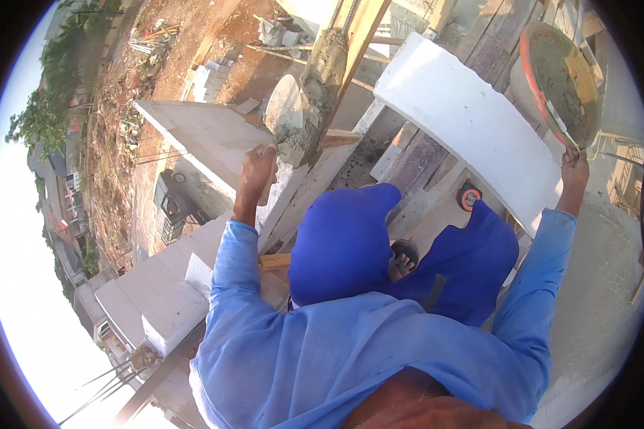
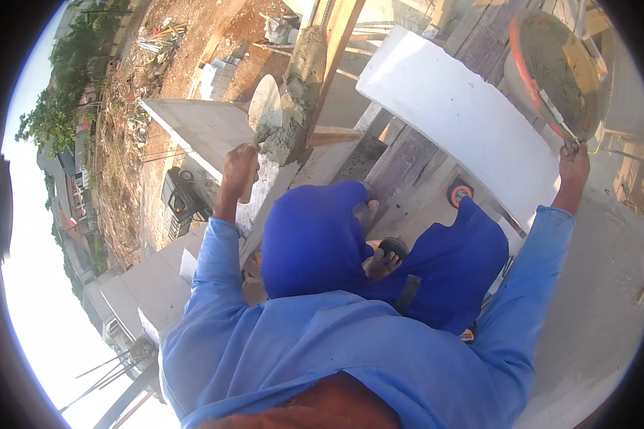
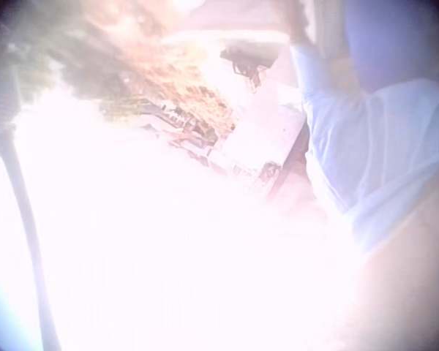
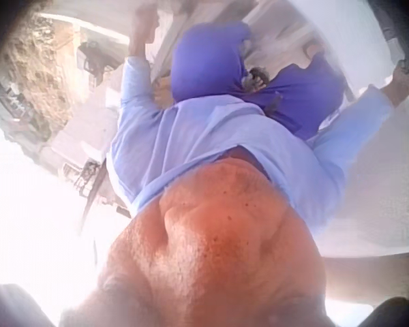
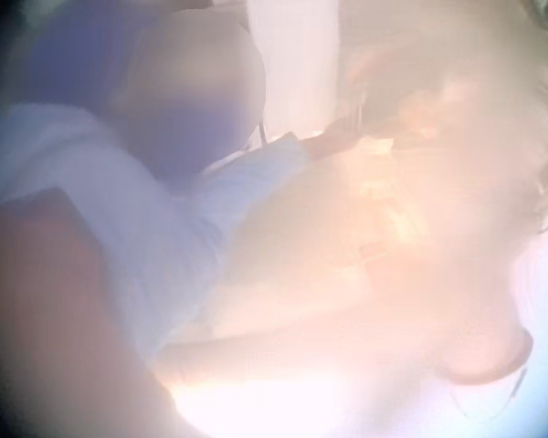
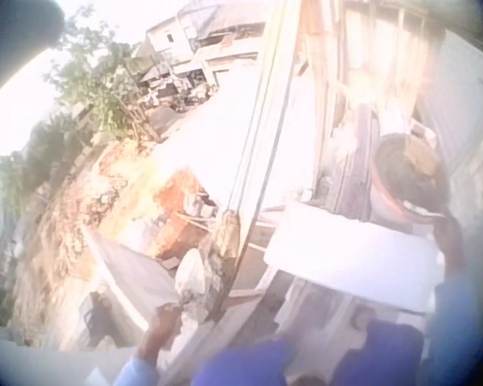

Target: The person measures a concrete ledge with a tape measure, applies mortar to the edge using a trowel, and then places a white rectangular block on the mortar.

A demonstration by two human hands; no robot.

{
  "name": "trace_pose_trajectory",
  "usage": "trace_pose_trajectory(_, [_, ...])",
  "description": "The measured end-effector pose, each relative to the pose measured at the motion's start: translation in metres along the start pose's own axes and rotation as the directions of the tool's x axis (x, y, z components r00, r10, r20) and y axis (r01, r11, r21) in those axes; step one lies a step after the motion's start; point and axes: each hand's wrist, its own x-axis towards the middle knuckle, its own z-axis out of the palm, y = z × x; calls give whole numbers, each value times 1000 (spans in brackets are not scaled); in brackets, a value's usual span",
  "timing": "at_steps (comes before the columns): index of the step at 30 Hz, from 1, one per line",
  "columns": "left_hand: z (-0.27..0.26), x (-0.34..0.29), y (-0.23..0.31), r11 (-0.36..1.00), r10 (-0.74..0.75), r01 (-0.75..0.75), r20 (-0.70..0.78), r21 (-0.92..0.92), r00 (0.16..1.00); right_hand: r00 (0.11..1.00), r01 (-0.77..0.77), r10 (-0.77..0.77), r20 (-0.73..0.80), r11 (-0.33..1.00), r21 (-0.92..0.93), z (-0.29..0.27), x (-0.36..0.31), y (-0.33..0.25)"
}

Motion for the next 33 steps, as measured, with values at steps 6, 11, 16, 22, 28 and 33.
trace_pose_trajectory(6, [11, 2, 4, 947, 44, -40, -5, 317, 999, 997, 7, -4, -78, 999, 31, 22, -16, 4])
trace_pose_trajectory(11, [46, 23, -24, 738, 272, -184, -37, 649, 962, 987, 162, -160, 31, 955, -249, -10, 2, 8])
trace_pose_trajectory(16, [46, 13, -21, 585, 299, -128, -66, 801, 952, 999, 55, -55, 3, 997, -47, 25, -15, 12])
trace_pose_trajectory(22, [48, -5, 2, 598, 176, -28, -97, 801, 980, 989, 147, -146, 19, 970, -194, -23, 10, 18])
trace_pose_trajectory(28, [54, -35, 118, 608, 539, -473, 106, 638, 836, 987, 8, 23, -156, 980, 199, 65, -56, 1])
trace_pose_trajectory(33, [172, -21, 298, -10, 822, -897, 514, 442, 244, 986, -11, 46, -161, 978, 209, 72, -69, -15])
